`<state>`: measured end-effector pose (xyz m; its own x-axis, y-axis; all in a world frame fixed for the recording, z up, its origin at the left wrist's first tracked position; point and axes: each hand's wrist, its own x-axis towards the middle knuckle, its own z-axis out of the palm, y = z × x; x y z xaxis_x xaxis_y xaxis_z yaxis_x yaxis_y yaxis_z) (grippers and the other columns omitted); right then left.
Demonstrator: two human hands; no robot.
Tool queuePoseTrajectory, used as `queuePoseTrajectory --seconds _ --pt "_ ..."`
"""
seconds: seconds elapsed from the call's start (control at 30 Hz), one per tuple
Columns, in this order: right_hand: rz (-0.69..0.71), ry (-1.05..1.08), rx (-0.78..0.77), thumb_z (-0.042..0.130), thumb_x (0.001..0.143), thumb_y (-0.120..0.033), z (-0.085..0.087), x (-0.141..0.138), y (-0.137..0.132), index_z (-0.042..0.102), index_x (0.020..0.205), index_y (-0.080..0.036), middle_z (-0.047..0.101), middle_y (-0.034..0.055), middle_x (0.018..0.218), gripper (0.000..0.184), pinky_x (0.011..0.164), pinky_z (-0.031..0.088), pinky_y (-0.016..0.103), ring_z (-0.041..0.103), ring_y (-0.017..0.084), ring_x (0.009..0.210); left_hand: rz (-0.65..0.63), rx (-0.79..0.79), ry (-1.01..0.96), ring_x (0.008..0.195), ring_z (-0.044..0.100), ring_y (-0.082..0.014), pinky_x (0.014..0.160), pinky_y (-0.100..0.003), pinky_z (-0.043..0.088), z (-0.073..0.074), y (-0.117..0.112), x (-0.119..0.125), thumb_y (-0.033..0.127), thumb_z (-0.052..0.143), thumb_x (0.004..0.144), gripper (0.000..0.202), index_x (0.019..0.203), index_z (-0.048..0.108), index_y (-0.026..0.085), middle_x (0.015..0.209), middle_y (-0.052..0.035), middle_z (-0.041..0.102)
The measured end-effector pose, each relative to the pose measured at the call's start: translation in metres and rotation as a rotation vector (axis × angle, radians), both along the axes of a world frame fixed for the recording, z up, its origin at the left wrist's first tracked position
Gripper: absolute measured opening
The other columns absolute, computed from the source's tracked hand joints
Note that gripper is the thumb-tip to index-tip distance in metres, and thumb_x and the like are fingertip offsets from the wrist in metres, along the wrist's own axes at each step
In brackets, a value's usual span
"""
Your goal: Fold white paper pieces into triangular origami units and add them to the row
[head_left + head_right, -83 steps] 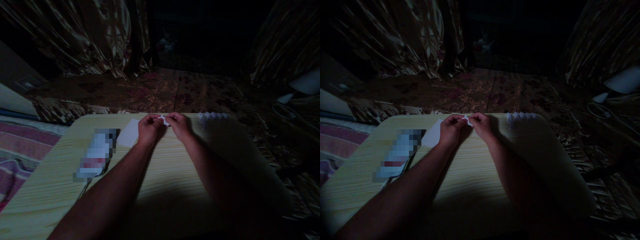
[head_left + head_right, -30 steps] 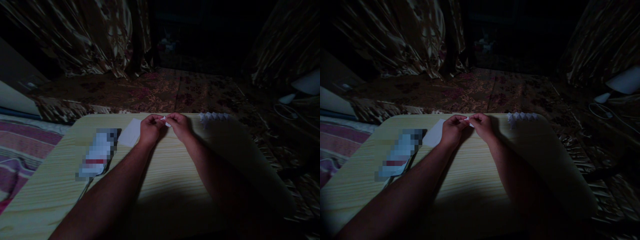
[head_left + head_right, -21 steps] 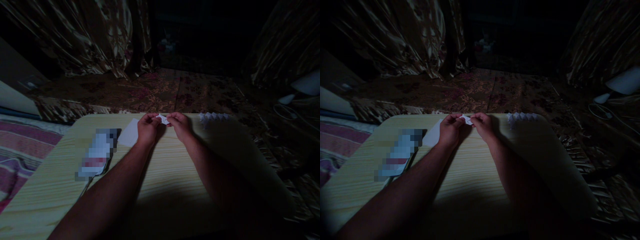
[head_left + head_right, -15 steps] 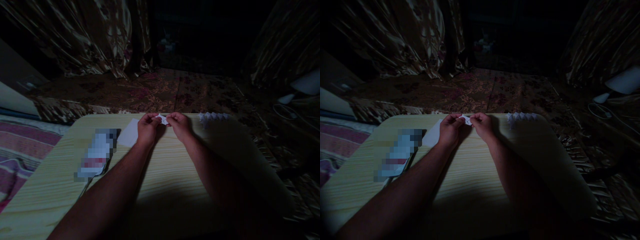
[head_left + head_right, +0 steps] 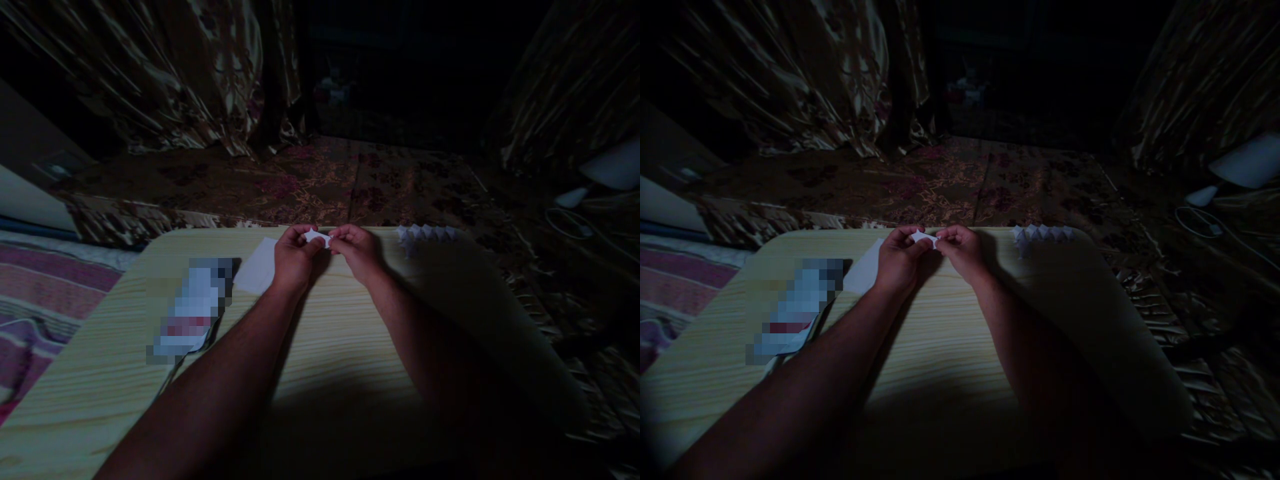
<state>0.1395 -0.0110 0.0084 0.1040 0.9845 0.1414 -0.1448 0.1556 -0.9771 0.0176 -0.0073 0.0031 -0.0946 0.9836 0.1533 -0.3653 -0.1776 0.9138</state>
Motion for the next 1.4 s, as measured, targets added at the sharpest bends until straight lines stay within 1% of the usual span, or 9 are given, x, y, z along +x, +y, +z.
queuePoseTrajectory --seconds 0.1,0.3,0.5,0.7,0.9,1.03,1.17,1.27,1.4 --pt "-0.008 -0.018 0.004 0.068 0.062 -0.026 -0.001 -0.0003 0.0004 0.061 0.073 -0.017 0.063 -0.0019 0.065 0.015 0.059 0.045 0.025 0.056 0.011 0.059 0.005 0.007 0.016 0.059 0.059 -0.0104 0.06 -0.023 0.046 -0.0006 0.0003 0.0004 0.019 0.076 0.059 0.031 0.088 0.062 0.018 0.07 0.0008 0.064" --pt "-0.02 -0.04 0.015 0.067 0.063 -0.024 -0.0025 0.0002 0.001 0.062 0.072 -0.017 0.061 -0.0029 0.061 0.013 0.057 0.043 0.024 0.054 0.01 0.056 0.017 0.017 0.03 0.059 0.059 -0.0109 0.061 -0.024 0.047 -0.0036 0.0018 0.0007 0.019 0.076 0.059 0.032 0.089 0.062 0.018 0.07 0.001 0.064" --pt "-0.014 -0.035 0.025 0.066 0.064 -0.023 -0.0007 -0.0003 -0.0001 0.063 0.073 -0.016 0.061 -0.0029 0.06 0.012 0.057 0.043 0.024 0.054 0.01 0.056 -0.009 0.018 0.012 0.06 0.059 -0.0105 0.06 -0.024 0.047 -0.0015 -0.0001 0.0002 0.019 0.074 0.062 0.03 0.09 0.062 0.018 0.072 0.0006 0.065" --pt "-0.018 -0.042 0.014 0.066 0.064 -0.024 -0.0025 0.0004 0.0015 0.062 0.073 -0.017 0.06 -0.0033 0.059 0.012 0.057 0.044 0.024 0.055 0.01 0.055 -0.002 0.003 0.028 0.061 0.061 -0.0115 0.062 -0.025 0.048 -0.0023 0.0004 -0.0002 0.02 0.075 0.061 0.032 0.091 0.062 0.018 0.072 -0.0002 0.066" --pt "-0.02 -0.022 0.04 0.066 0.065 -0.025 -0.0036 0.0002 0.0018 0.062 0.08 -0.018 0.063 -0.0025 0.068 0.017 0.058 0.048 0.024 0.057 0.011 0.062 0.014 -0.022 0.01 0.063 0.061 -0.0112 0.064 -0.025 0.048 -0.0006 -0.0006 0.002 0.022 0.078 0.059 0.036 0.091 0.064 0.016 0.077 -0.0018 0.068" --pt "-0.023 -0.038 0.074 0.065 0.067 -0.026 -0.0024 -0.0005 0.0003 0.063 0.08 -0.019 0.063 -0.0018 0.071 0.015 0.058 0.048 0.023 0.058 0.011 0.064 0.006 -0.024 0.019 0.065 0.062 -0.0116 0.065 -0.026 0.049 -0.0015 0.0001 0.0014 0.025 0.079 0.058 0.038 0.092 0.065 0.015 0.079 -0.0029 0.068" --pt "-0.025 -0.049 0.099 0.066 0.068 -0.026 -0.0021 -0.0012 -0.0002 0.065 0.08 -0.019 0.063 -0.002 0.069 0.014 0.057 0.047 0.023 0.056 0.01 0.063 0.003 -0.019 0.028 0.065 0.061 -0.0117 0.065 -0.026 0.049 -0.0032 0.0014 0.0005 0.027 0.08 0.058 0.039 0.092 0.065 0.015 0.078 -0.0027 0.068" --pt "-0.033 -0.052 0.085 0.066 0.068 -0.027 -0.002 -0.0016 0.0001 0.066 0.079 -0.019 0.063 -0.0023 0.069 0.014 0.056 0.047 0.023 0.056 0.01 0.062 0.006 -0.029 0.028 0.064 0.061 -0.0116 0.065 -0.026 0.05 -0.0026 0.0011 0.0008 0.028 0.081 0.057 0.04 0.092 0.065 0.015 0.076 -0.002 0.068" --pt "-0.042 -0.05 0.083 0.066 0.067 -0.027 -0.0028 -0.0016 0.0017 0.066 0.078 -0.019 0.063 -0.0024 0.068 0.013 0.057 0.047 0.023 0.055 0.01 0.06 0.002 -0.045 0.02 0.064 0.063 -0.0123 0.065 -0.027 0.05 -0.0012 0.0001 0.0016 0.028 0.081 0.057 0.042 0.094 0.065 0.015 0.077 -0.0031 0.068"
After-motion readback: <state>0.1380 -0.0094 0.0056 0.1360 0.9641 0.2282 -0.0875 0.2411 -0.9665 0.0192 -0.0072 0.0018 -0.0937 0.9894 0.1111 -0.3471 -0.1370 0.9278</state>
